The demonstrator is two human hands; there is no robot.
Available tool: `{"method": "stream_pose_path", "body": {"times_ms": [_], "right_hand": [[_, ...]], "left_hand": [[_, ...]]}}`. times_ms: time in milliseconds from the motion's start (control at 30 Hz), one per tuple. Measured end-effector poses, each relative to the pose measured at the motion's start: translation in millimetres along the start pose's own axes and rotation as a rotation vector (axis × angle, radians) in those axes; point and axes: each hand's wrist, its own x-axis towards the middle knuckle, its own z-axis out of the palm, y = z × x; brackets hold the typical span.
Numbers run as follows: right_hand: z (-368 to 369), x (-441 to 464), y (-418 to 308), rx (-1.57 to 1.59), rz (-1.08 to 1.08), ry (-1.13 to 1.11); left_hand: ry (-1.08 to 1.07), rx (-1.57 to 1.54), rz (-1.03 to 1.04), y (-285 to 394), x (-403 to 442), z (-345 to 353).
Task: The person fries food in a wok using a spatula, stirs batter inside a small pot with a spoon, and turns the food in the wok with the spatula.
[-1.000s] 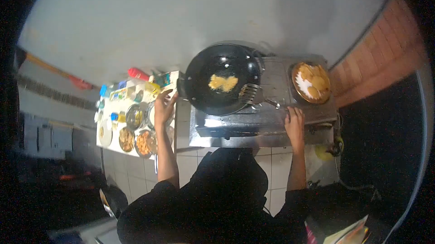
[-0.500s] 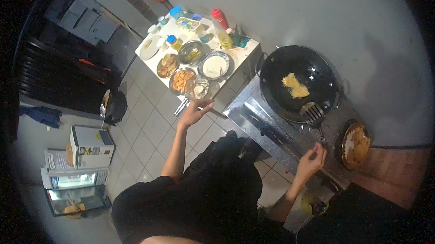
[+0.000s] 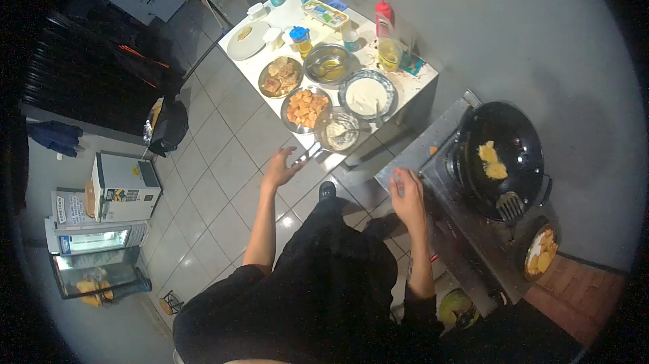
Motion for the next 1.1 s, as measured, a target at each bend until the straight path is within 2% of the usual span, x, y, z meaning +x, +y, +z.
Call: {"method": "stream_pose_path", "body": {"times_ms": [133,200,267,333,367,400,500,600,667,733,833,900,933,1000,1033,1100], "right_hand": [[63.9,73.3,16.4,-0.129,0.025,0.147],[97.2,112.2,42.5,-0.231,-0.017,0.21],[115.9,135.9,52.2,-0.322,-0.043,0.267],[126.4,147.3,50.4,-0.357,0.255,0.061],[132.9,146.5,49.1,-0.384,0.283,0.076],[136.9,143.5,41.6,-0.388,0.302,0.096],[150.5,125.5,15.3,-0.465,0.432,0.047],[181.1,105.7,41.1,-0.404,0.355,0.108],[175.2,99.2,23.9,-0.354,0.324,0.089],[165.0,92.6,-0.8,-0.298,0.284,0.069],[138.7,74.6,-39.9,-0.405,0.239,0.15],[116.0,65.2,-72.2,-0.543,0.019,0.238],[105.8,65.3,-82.7,-0.543,0.017,0.251],[88.4,65.6,-99.1,-0.636,-0.165,0.328],[84.5,66.9,-106.4,-0.64,-0.167,0.344],[80.6,73.3,-124.1,-0.549,-0.178,0.406]], "left_hand": [[-0.268,-0.058,0.013,-38.9,38.1,21.4],[-0.517,-0.169,-0.062,-43.2,58.4,26.5],[-0.564,-0.174,0.01,-52.5,67.0,42.2],[-0.871,-0.681,-0.117,-60.1,76.2,50.3],[-1.014,-0.828,-0.243,-63.2,79.4,53.5],[-1.046,-0.834,-0.259,-61.6,80.7,52.1],[-1.062,-0.703,-0.252,-52.3,83.5,45.4],[-1.056,-0.668,-0.21,-41.1,93.0,37.7],[-0.979,-0.675,-0.196,-32.9,84.8,24.8],[-1.005,-0.686,-0.192,-37.0,84.7,16.5],[-0.89,-0.616,0.005,-17.7,72.1,-18.3],[-0.85,-0.596,0.057,1.6,69.7,-39.7],[-0.811,-0.583,0.109,8.7,71.5,-45.3],[-0.789,-0.614,0.195,19.7,80.0,-50.7],[-0.767,-0.649,0.272,26.7,83.3,-53.9],[-0.735,-0.646,0.254,47.7,85.6,-66.2]]}}
